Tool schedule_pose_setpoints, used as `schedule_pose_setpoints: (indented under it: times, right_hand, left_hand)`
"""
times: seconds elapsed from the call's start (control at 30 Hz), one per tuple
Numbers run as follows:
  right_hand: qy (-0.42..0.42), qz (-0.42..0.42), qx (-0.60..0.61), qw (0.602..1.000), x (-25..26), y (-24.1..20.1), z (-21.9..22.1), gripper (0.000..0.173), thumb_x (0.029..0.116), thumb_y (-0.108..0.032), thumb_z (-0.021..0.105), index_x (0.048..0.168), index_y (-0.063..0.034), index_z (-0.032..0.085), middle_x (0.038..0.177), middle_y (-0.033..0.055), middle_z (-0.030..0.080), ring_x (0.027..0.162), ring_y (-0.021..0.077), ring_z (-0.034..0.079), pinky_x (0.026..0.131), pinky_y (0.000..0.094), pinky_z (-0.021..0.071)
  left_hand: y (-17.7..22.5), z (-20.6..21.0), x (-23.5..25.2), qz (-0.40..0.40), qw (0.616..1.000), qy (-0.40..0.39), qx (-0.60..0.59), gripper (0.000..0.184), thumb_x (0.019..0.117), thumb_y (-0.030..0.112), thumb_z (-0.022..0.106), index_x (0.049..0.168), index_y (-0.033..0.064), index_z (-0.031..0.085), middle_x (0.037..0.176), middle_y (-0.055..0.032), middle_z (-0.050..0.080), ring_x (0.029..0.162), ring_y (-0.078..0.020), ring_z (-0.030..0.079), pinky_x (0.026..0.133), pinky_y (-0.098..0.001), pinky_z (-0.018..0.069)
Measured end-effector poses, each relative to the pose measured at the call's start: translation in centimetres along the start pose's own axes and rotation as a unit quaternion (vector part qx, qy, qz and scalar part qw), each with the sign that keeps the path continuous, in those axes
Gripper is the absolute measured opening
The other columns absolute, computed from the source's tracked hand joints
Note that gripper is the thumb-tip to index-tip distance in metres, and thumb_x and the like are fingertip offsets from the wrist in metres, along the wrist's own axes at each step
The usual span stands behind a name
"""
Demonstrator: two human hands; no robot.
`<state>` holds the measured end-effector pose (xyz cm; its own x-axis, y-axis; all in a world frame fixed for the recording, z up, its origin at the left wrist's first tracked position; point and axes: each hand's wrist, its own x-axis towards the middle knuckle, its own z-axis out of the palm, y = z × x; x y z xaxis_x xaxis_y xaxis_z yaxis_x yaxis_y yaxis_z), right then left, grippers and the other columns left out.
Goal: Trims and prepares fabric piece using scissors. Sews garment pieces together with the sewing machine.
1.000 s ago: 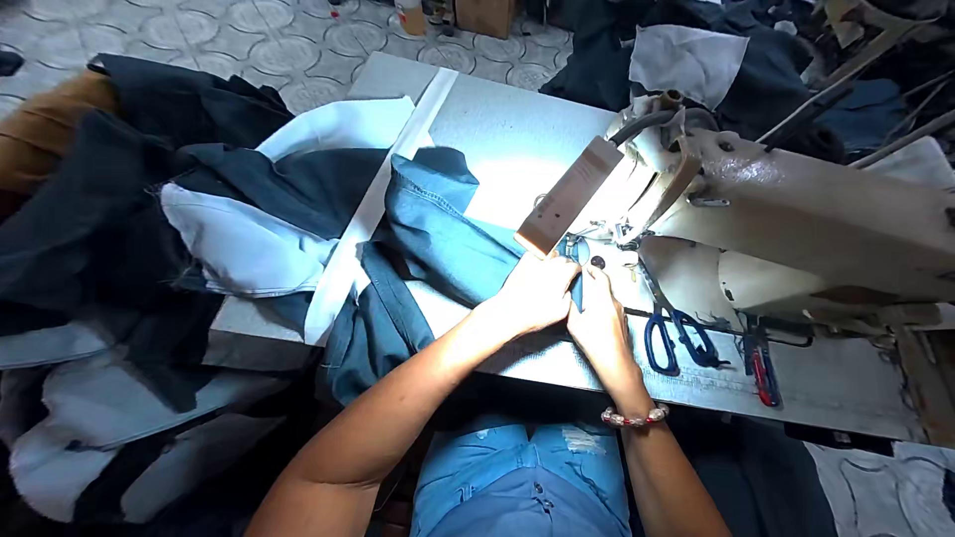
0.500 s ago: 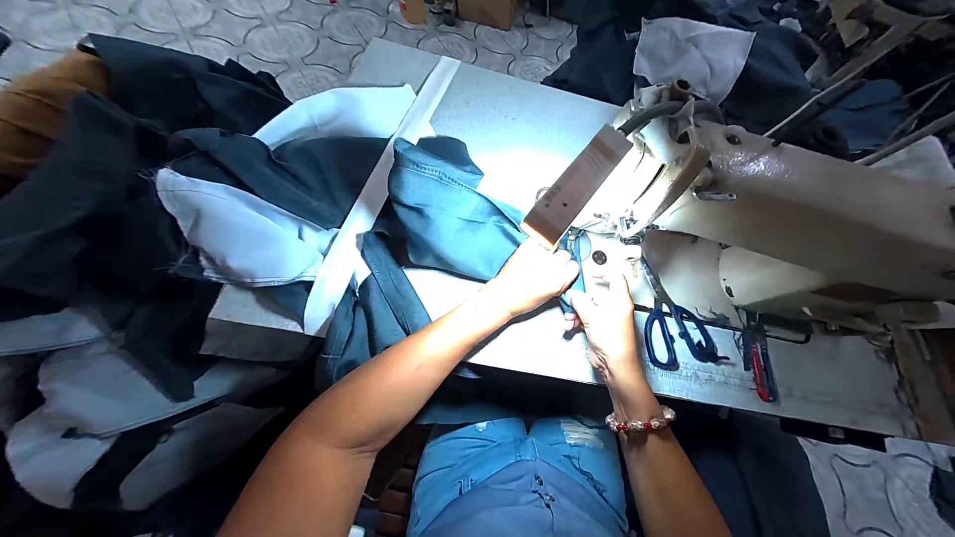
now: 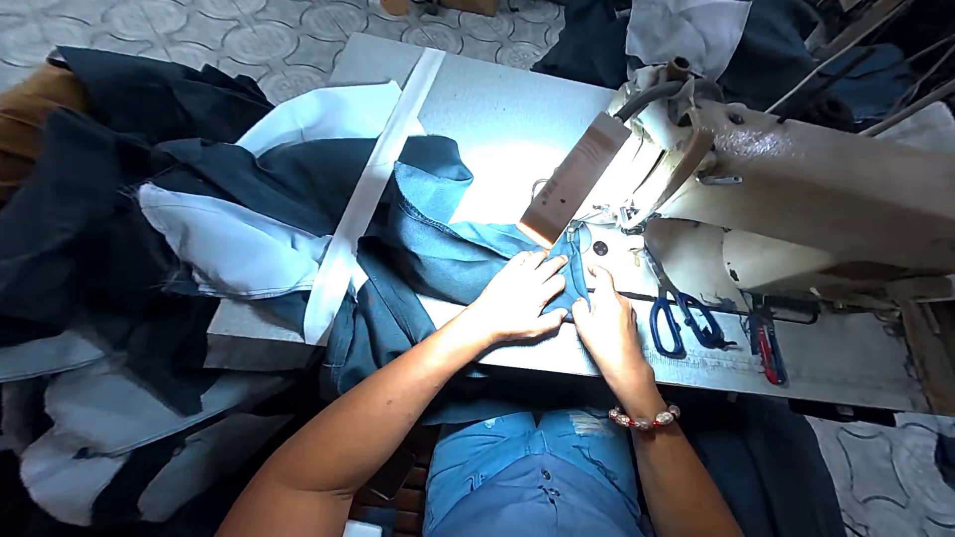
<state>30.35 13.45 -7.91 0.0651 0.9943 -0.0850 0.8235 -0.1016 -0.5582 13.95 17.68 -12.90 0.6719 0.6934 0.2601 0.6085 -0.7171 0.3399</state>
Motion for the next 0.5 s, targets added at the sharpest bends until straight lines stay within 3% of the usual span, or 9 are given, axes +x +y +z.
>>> schedule_pose_setpoints:
  times: [0.1, 0.23, 0.33, 0.47, 0.5]
  right_hand:
    - [-0.009, 0.007, -0.02, 1.0, -0.1, -0.2, -0.7, 0.042, 0.0978, -0.004, 0.054, 0.139, 0.0025, 0.057, 0.101, 0.0292, 0.071, 0.1, 0.0494, 0.068, 0.087, 0.0618, 0.0519]
    - [-0.013, 0.014, -0.026, 0.999, -0.3, -0.8, -0.9, 0.039, 0.0989, -0.004, 0.053, 0.136, 0.0028, 0.062, 0.106, 0.0292, 0.072, 0.101, 0.0478, 0.069, 0.088, 0.0606, 0.0523]
    - [-0.028, 0.026, -0.015, 0.999, -0.4, -1.2, -0.9, 0.039, 0.1003, -0.005, 0.052, 0.137, 0.0025, 0.061, 0.112, 0.0281, 0.071, 0.106, 0.0462, 0.068, 0.092, 0.0589, 0.0514]
    - [-0.001, -0.021, -0.005, 1.0, -1.1, -0.6, 0.3, 0.039, 0.0976, -0.004, 0.054, 0.135, 0.0048, 0.063, 0.11, 0.0284, 0.072, 0.102, 0.0466, 0.07, 0.089, 0.0593, 0.0532]
    - [-0.005, -0.025, -0.023, 0.999, -1.3, -0.7, 0.6, 0.041, 0.0982, -0.004, 0.054, 0.137, 0.0044, 0.061, 0.116, 0.0288, 0.071, 0.107, 0.0475, 0.068, 0.092, 0.0601, 0.0521]
  left_hand:
    - [0.0, -0.2, 0.1, -0.014, 1.0, 0.014, -0.015, 0.045, 0.0994, 0.035, 0.043, 0.106, 0.002, 0.072, 0.14, -0.0182, 0.062, 0.132, -0.0396, 0.055, 0.106, -0.0563, 0.0421]
    - [0.5, 0.0, 0.6, -0.053, 0.996, 0.056, -0.035, 0.047, 0.0993, 0.026, 0.039, 0.127, 0.0028, 0.069, 0.131, -0.0157, 0.067, 0.123, -0.0369, 0.061, 0.1, -0.0563, 0.0445]
    - [0.8, 0.6, 1.3, -0.059, 0.996, 0.059, -0.015, 0.047, 0.0997, 0.025, 0.038, 0.128, 0.0048, 0.069, 0.127, -0.0156, 0.067, 0.117, -0.0371, 0.06, 0.094, -0.0561, 0.044]
    - [0.4, 0.2, 0.8, -0.042, 0.998, 0.026, -0.04, 0.046, 0.1006, 0.025, 0.038, 0.125, 0.0066, 0.072, 0.14, -0.0161, 0.062, 0.13, -0.0409, 0.055, 0.105, -0.0595, 0.0383]
    - [0.3, -0.1, 0.5, -0.034, 0.998, 0.017, -0.044, 0.046, 0.1007, 0.025, 0.038, 0.124, 0.0067, 0.073, 0.143, -0.016, 0.061, 0.134, -0.0416, 0.052, 0.109, -0.0596, 0.0363]
